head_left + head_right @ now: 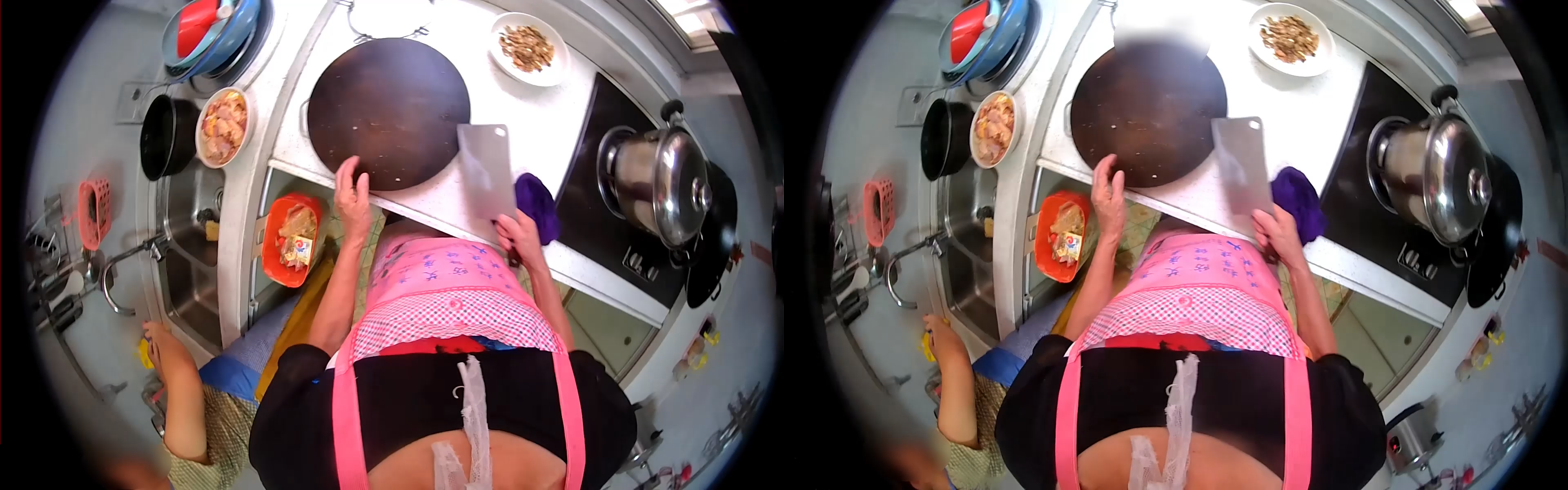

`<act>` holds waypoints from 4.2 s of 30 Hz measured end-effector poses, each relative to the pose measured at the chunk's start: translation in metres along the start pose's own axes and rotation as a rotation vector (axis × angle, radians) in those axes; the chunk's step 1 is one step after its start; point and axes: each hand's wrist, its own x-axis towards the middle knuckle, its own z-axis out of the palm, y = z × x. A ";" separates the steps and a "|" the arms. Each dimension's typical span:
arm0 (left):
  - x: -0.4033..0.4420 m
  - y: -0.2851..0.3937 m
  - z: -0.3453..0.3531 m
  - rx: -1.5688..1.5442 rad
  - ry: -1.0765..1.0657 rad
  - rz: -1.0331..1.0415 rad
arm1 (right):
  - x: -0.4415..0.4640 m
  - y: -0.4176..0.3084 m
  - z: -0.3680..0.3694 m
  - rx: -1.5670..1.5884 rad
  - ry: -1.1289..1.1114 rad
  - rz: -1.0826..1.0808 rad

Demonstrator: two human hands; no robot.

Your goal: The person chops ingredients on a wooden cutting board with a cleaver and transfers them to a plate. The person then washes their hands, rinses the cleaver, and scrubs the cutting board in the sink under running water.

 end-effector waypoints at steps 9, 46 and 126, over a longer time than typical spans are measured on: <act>-0.006 -0.031 0.027 0.512 -0.042 0.224 | 0.069 0.030 0.095 0.041 -0.299 -0.019; 0.073 -0.063 -0.072 0.236 0.082 0.265 | -0.053 0.011 0.111 -0.012 0.023 -0.127; 0.088 0.087 0.239 0.222 -0.640 0.501 | -0.073 0.008 -0.047 0.377 0.366 -0.137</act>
